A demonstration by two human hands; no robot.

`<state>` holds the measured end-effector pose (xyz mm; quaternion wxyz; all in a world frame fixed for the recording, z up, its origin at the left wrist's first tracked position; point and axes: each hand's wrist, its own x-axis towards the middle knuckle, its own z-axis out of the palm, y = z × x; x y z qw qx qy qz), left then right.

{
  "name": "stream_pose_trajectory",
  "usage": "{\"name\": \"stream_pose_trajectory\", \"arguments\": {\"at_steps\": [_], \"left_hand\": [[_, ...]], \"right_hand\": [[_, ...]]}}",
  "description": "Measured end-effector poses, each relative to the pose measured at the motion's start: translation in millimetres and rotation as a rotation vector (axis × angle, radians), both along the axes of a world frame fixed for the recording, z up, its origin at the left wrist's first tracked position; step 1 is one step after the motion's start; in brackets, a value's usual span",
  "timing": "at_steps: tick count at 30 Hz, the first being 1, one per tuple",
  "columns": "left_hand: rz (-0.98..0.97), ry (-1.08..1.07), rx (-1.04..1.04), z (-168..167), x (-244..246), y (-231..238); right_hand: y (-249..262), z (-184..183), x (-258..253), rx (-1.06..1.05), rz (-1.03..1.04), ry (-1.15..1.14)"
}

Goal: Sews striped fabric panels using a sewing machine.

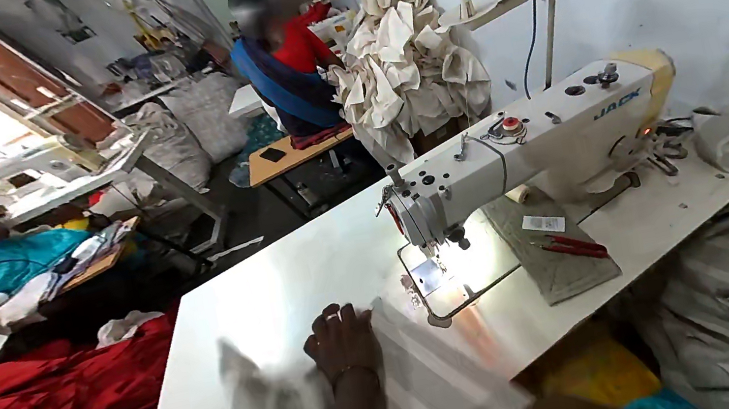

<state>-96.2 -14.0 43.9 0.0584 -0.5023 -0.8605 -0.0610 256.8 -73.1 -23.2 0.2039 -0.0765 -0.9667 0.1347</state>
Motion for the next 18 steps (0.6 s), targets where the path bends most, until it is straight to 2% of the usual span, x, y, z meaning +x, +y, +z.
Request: {"name": "stream_pose_trajectory", "arguments": {"at_steps": [2, 3, 5, 6, 7, 8, 10, 11, 12, 16, 18], "left_hand": [[-0.094, -0.158, 0.080, -14.6, 24.3, -37.1], [-0.140, -0.246, 0.161, -22.3, 43.2, -56.1], [-0.220, -0.400, 0.395, -28.5, 83.5, -85.0], [-0.237, -0.451, 0.518, -24.7, 100.3, -93.2], [-0.255, -0.517, 0.634, -15.9, 112.7, -98.7], [-0.300, -0.599, 0.736, -2.9, 120.2, -102.8], [-0.434, -0.717, 0.852, 30.6, 125.6, -108.6], [-0.499, -0.734, 0.865, 46.2, 126.0, -110.9], [-0.556, -0.727, 0.861, 60.8, 126.6, -112.5], [-0.664, -0.701, 0.806, 94.5, 125.9, -118.4], [-0.669, -0.783, 0.775, 100.3, 121.1, -119.8]], "right_hand": [[29.0, -21.8, 60.6, 0.050, -0.062, -0.143], [37.9, -24.3, 76.5, -0.006, -0.107, -0.313], [46.7, 4.3, 66.4, -0.290, -0.206, -0.765], [50.6, 28.2, 50.8, -0.422, -0.244, -0.895], [51.7, 55.9, 37.2, -0.504, -0.277, -0.860], [48.5, 81.7, 26.9, -0.516, -0.321, -0.659], [41.2, 110.4, 1.9, -0.331, -0.465, 0.016], [43.2, 122.4, -13.5, -0.277, -0.511, 0.277], [46.0, 135.2, -26.2, -0.297, -0.506, 0.429], [44.1, 160.3, -58.6, -0.565, -0.284, 0.634], [37.0, 159.2, -68.4, -0.440, -0.301, 0.729]]}}
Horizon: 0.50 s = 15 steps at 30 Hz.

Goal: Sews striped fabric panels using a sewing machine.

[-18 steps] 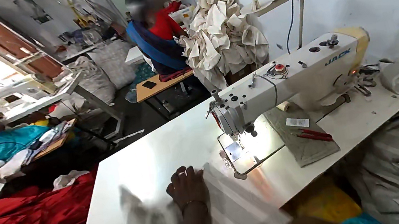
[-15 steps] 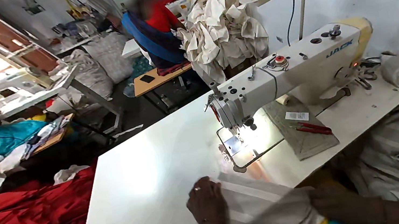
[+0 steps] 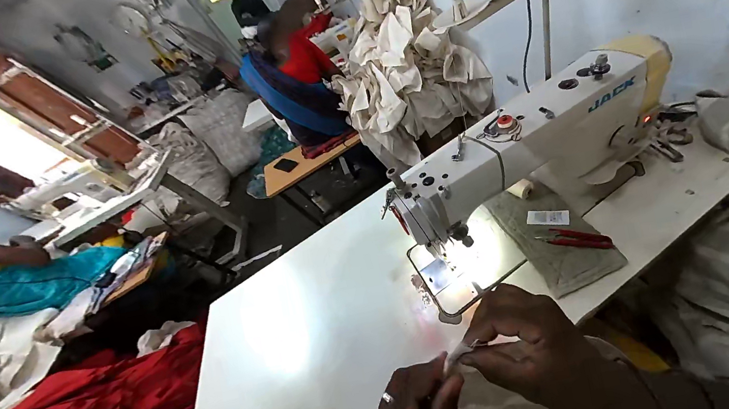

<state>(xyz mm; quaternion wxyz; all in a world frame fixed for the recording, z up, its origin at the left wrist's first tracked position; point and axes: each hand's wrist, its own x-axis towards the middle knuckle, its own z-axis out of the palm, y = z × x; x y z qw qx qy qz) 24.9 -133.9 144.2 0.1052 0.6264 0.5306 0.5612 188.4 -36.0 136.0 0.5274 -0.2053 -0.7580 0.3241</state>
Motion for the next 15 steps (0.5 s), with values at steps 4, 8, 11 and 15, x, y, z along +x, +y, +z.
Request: {"name": "stream_pose_trajectory", "arguments": {"at_steps": [4, 8, 11, 15], "left_hand": [[-0.074, -0.177, -0.027, 10.5, 5.3, -4.5], [-0.103, -0.237, -0.004, 15.2, 8.7, -3.6], [-0.109, -0.230, 0.001, 15.0, 11.2, -3.4], [-0.128, -0.128, 0.003, 13.5, 3.6, -6.9]], "right_hand": [[-15.6, -11.8, -6.3, 0.477, -0.365, -0.046], [-22.2, -14.0, -2.2, 0.503, -0.336, -0.036], [-16.1, 0.7, 4.5, 0.218, -0.122, 0.009], [-0.1, 18.1, 6.3, 0.077, 0.052, 0.108]]}}
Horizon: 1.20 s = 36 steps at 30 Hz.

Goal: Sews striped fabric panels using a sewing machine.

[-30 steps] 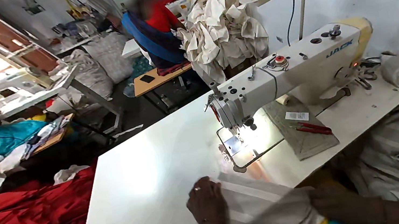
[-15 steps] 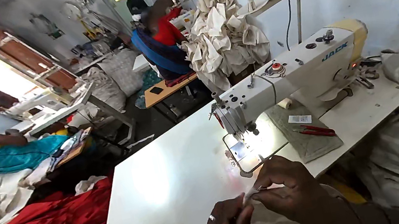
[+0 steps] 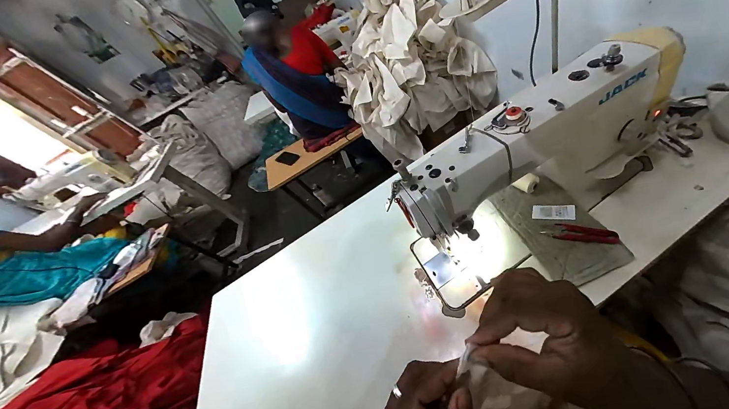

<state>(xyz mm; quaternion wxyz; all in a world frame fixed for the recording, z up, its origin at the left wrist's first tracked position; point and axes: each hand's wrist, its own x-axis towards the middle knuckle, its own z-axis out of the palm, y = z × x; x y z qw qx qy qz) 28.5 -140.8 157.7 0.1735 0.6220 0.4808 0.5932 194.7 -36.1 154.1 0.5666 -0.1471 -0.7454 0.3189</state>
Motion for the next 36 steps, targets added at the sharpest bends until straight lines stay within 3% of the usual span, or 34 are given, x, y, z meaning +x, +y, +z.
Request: {"name": "stream_pose_trajectory", "arguments": {"at_steps": [3, 5, 9, 12, 15, 19, 21, 23, 26, 28, 31, 34, 36], "left_hand": [[0.283, 0.129, 0.097, -4.9, -8.2, 1.0], [0.365, 0.109, 0.120, -2.7, -1.8, 2.9], [0.064, -0.164, -0.012, 6.4, 5.4, -7.9], [-0.055, -0.101, -0.058, 5.5, -9.1, -13.3], [-0.004, -0.106, -0.005, 5.8, -23.5, -15.9], [0.246, -0.035, 0.062, 41.9, -59.2, -12.2], [0.524, 0.205, 0.023, 53.6, -80.8, 18.4], [0.660, 0.467, -0.252, 40.2, -91.7, 69.9], [0.561, 0.654, -0.692, -39.6, -90.8, 153.1], [0.532, 0.657, -0.735, -92.8, -78.6, 176.1], [0.633, 0.626, -0.531, -129.6, -69.9, 176.5], [0.640, 0.597, -0.484, -135.2, -71.9, 173.1], [0.633, 0.578, -0.482, -133.2, -73.8, 175.9]], "right_hand": [[-15.2, 0.4, -0.5, 0.282, -0.269, -0.028], [-35.6, -6.1, -6.6, 0.450, -0.317, -0.062], [-36.0, -18.0, -19.6, 0.584, -0.411, -0.067], [-25.0, -14.2, -21.2, 0.545, -0.379, -0.101], [-3.9, -21.1, -19.4, 0.312, -0.076, -0.078], [35.1, -58.2, 14.2, -0.307, 0.397, -0.499], [12.6, -67.0, 25.7, -0.589, 0.409, -0.777], [-23.6, -64.9, 35.7, -0.873, 0.327, -0.875], [-53.7, -81.7, 49.7, -1.024, 0.103, -0.816], [-49.2, -97.1, 65.9, -0.935, -0.110, -0.959], [-33.9, -100.3, 89.8, -0.736, -0.277, -1.104], [-15.0, -93.6, 77.5, -0.279, -0.378, -0.876], [17.6, -99.5, 35.8, -0.054, -0.387, -0.631]]}}
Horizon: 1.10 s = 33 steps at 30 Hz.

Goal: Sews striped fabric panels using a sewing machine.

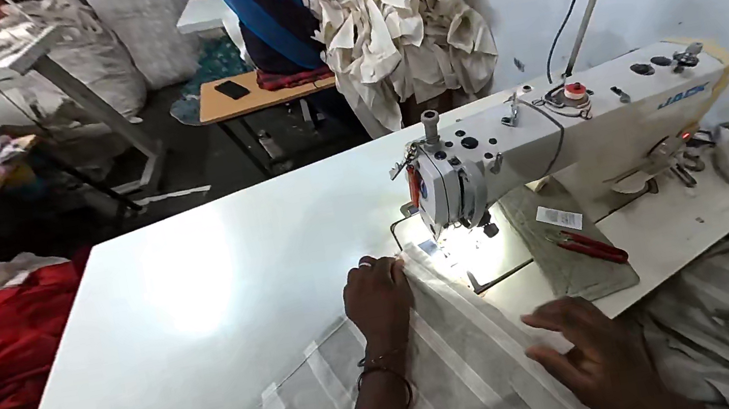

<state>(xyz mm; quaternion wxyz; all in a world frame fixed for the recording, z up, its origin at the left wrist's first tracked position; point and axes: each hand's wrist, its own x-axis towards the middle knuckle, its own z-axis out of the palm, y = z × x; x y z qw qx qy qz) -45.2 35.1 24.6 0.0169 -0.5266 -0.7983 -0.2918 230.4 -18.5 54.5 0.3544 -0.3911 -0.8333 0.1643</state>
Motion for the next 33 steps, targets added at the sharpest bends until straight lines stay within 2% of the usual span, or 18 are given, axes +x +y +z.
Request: {"name": "stream_pose_trajectory", "arguments": {"at_steps": [2, 3, 6, 9, 13, 18, 24, 28, 29, 31, 33], "left_hand": [[0.012, -0.033, -0.015, 0.8, -2.6, 1.2], [0.013, -0.056, -0.014, 0.6, -5.4, 1.5], [-0.050, -0.069, 0.006, -2.6, -19.4, 2.6], [-0.156, 0.001, 0.077, -11.2, -23.5, 6.1], [-0.164, 0.072, 0.108, -12.0, -21.0, 5.3], [-0.157, 0.127, -0.062, -1.4, -20.0, -5.1], [-0.111, 0.066, -0.235, 5.5, -19.7, -7.7], [-0.113, 0.196, -0.236, -17.3, 11.5, -50.9], [-0.141, 0.217, -0.193, -22.0, 25.2, -62.2], [-0.241, 0.238, -0.144, -26.6, 53.4, -75.8], [-0.331, 0.256, -0.140, -27.5, 69.9, -72.4]], "right_hand": [[25.4, -17.8, -51.0, 0.027, 0.112, 0.177], [31.8, -32.1, -71.5, 0.032, 0.118, 0.192], [28.4, -62.0, -99.8, 0.108, -0.009, 0.014], [17.0, -62.0, -99.6, 0.173, -0.097, -0.155], [16.3, -59.2, -101.4, 0.246, -0.150, -0.220], [17.3, -36.7, -100.3, 0.265, -0.116, -0.268], [-1.2, -29.5, -83.4, 0.027, 0.026, -0.417], [-9.4, -4.3, -40.2, -0.313, 0.226, -0.458], [-2.9, 1.0, -30.0, -0.321, 0.232, -0.432], [13.8, -4.5, -22.7, -0.120, 0.116, -0.317], [37.4, -24.7, -29.2, 0.087, 0.057, -0.241]]}}
